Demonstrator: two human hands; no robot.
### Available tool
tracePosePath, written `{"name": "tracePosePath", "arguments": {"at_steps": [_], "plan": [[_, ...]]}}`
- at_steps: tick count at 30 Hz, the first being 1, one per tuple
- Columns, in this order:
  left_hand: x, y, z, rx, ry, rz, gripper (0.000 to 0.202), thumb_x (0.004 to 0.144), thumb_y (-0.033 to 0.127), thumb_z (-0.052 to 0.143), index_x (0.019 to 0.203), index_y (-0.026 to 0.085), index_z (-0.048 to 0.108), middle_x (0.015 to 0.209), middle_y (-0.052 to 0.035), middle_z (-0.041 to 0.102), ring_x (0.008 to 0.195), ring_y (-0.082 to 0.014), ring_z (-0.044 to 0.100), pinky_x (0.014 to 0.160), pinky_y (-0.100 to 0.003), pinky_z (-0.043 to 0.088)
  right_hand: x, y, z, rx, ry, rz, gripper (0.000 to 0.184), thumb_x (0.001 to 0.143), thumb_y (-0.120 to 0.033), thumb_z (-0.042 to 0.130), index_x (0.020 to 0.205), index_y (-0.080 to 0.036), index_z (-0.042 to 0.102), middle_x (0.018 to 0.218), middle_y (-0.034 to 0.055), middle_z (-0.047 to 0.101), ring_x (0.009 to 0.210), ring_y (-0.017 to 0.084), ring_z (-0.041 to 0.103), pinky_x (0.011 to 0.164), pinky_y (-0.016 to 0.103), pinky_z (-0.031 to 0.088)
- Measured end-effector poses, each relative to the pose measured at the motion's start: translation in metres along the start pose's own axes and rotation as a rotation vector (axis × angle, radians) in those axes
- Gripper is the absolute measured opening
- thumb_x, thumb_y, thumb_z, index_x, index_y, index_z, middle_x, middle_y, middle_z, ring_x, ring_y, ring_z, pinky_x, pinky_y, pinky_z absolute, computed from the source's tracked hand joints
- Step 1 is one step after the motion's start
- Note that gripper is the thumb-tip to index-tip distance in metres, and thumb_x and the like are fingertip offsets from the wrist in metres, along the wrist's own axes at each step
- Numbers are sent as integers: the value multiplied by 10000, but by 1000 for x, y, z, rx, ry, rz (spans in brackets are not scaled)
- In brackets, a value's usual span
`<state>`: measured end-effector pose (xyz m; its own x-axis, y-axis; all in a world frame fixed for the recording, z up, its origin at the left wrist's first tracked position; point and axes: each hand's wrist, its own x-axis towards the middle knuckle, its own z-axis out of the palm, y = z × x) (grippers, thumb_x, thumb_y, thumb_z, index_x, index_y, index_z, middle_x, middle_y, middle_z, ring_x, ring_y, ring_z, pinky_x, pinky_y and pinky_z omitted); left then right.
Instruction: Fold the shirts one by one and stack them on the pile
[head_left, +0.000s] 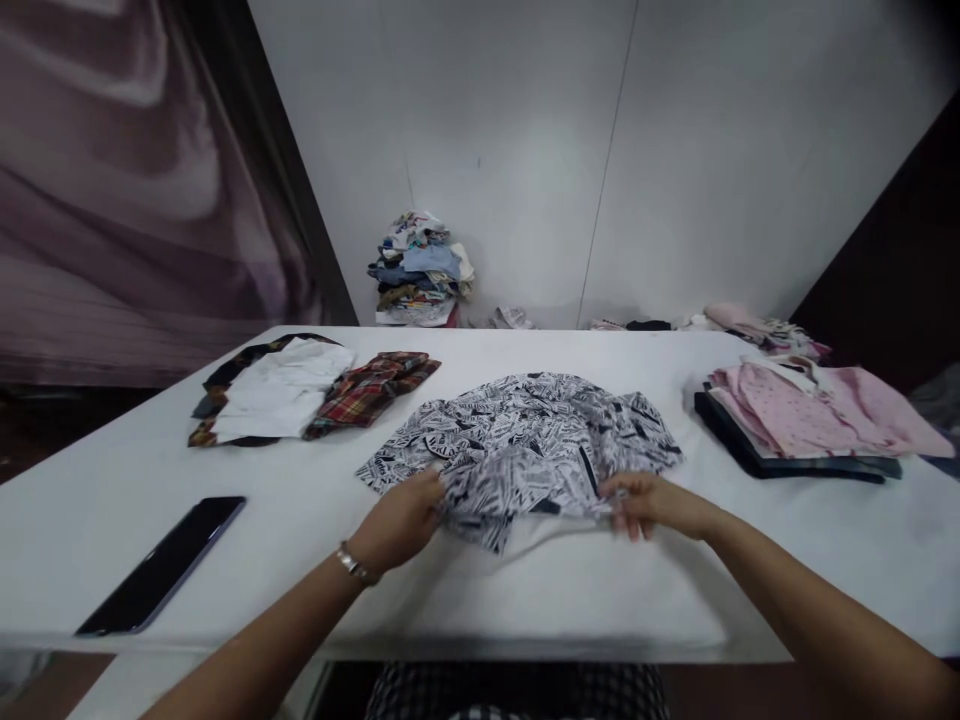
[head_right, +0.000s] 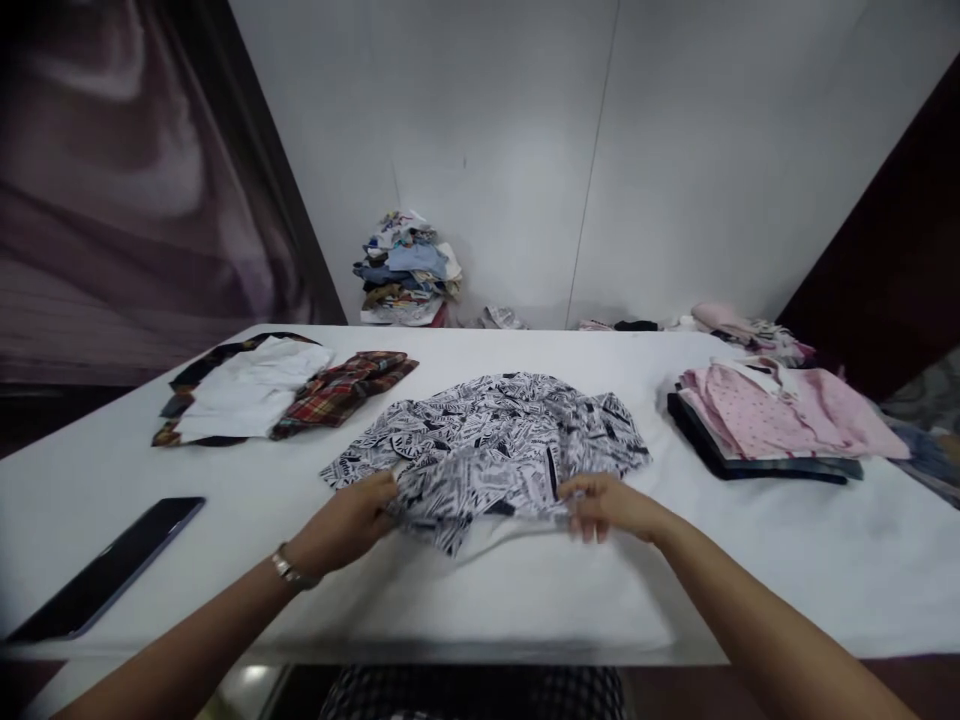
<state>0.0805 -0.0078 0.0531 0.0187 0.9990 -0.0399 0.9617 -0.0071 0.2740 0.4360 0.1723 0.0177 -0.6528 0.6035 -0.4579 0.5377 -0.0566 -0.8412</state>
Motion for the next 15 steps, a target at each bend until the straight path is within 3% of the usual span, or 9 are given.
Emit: {"name": "tracePosePath", "arguments": {"at_steps": [2, 3, 5, 8, 11, 13, 15], "plan": [[-19, -15, -2, -91, -140, 10, 116, 765, 203, 527, 817, 220, 630, 923, -26, 625, 845, -184, 582, 770, -305, 450, 1, -9, 6, -120, -101, 2, 486, 735, -391, 644, 1173, -183, 624, 692, 25, 675, 531, 121, 591, 471, 213, 436], [-22, -20, -3, -147, -171, -1, 153, 773, 276, 558, 892, 236, 645, 969, -19, 638, 853, -183, 590, 774, -303, 455, 8, -15, 5, -162, -60, -21, 470, 756, -390, 630, 1178, -185, 626, 695, 22, 674, 522, 115, 580, 466, 210, 428], [-17, -30, -6, -234, -112, -45, 290, 797, 426, 558, 1022, 261, 639, 1036, -16, 651, 851, -182, 596, 765, -303, 463, 33, -34, -5, -221, 145, -90, 420, 802, -380, 580, 1170, -183, 633, 681, 15, 666, 519, 114, 564, 481, 218, 431], [17, -53, -17, -230, 147, -163, 360, 860, 496, 439, 978, 232, 653, 983, -32, 674, 830, -184, 594, 759, -304, 458, 89, -70, -23, -389, 406, -136, 374, 848, -327, 513, 1158, -170, 652, 739, 31, 690, 629, 149, 615, 590, 246, 477], [66, -89, -26, -129, 329, -341, 404, 899, 439, 354, 924, 188, 669, 985, -71, 685, 900, -203, 603, 800, -302, 440, 151, -102, -29, -647, 525, -109, 378, 877, -292, 463, 1168, -159, 664, 908, 59, 722, 837, 186, 657, 762, 252, 486], [98, -112, -26, -51, 286, -446, 430, 920, 380, 299, 942, 173, 675, 1039, -96, 689, 959, -208, 608, 825, -289, 432, 188, -115, -25, -745, 539, -104, 374, 869, -267, 471, 1176, -173, 664, 1073, 68, 700, 1001, 205, 630, 864, 251, 456], [124, -127, -20, 11, 164, -505, 411, 917, 333, 309, 963, 167, 682, 1080, -113, 689, 991, -206, 617, 832, -269, 434, 218, -121, -20, -775, 530, -95, 379, 831, -231, 522, 1182, -192, 659, 1192, 80, 654, 1109, 229, 583, 925, 272, 425]]}}
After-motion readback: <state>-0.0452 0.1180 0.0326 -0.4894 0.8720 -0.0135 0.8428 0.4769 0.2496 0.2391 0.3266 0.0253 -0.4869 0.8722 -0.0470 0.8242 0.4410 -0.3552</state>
